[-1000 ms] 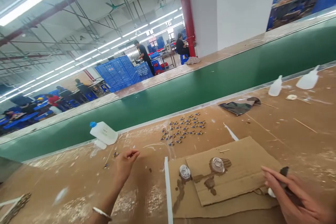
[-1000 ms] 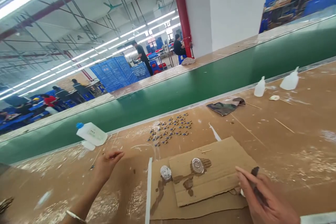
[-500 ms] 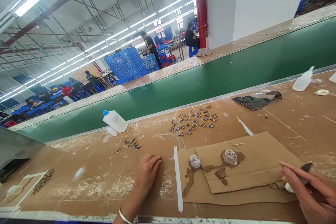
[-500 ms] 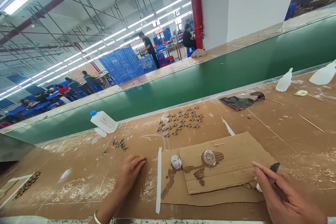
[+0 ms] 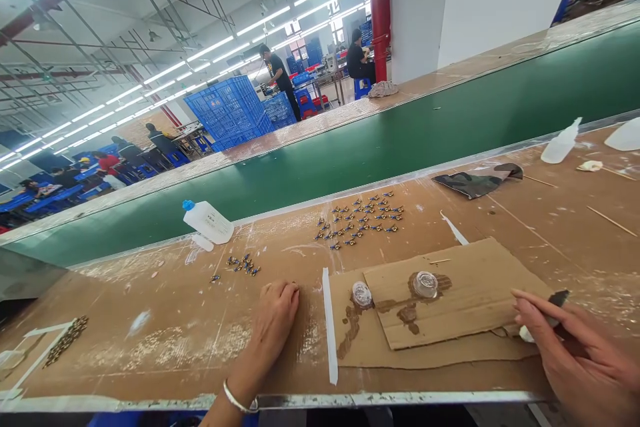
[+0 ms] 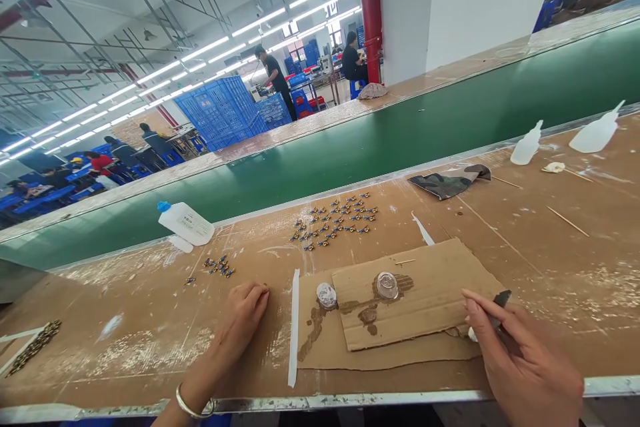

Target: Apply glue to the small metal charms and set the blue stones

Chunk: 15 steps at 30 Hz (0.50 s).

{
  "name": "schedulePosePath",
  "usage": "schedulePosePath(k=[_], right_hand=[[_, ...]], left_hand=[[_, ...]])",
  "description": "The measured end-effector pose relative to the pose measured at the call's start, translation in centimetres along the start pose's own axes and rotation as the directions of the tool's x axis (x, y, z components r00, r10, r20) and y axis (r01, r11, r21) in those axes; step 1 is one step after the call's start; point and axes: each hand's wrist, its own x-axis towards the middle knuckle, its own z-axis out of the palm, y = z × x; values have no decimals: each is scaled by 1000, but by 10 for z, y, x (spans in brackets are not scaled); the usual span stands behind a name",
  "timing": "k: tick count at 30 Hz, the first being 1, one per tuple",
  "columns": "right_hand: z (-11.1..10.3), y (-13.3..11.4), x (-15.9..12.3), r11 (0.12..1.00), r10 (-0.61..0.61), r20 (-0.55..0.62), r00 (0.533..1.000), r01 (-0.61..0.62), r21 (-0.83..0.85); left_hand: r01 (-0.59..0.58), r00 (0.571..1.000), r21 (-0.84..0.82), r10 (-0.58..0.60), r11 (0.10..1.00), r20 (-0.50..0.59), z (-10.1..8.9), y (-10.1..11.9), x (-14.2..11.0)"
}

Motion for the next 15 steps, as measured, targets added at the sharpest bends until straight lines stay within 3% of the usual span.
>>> schedulePosePath(k=[5, 10, 15], right_hand=[[-8, -14, 3, 996, -64, -13, 998, 65, 66], [-9, -16, 4, 999, 1, 12, 1000, -2, 46], [-9, -17, 2, 999, -14, 16, 1000, 13, 48]], left_hand=[[126, 981, -137, -103, 983, 162, -17, 7, 0], [168, 937, -242, -78, 956, 340, -39, 27, -9], [163, 918, -271, -45, 949, 394, -38, 34, -14]])
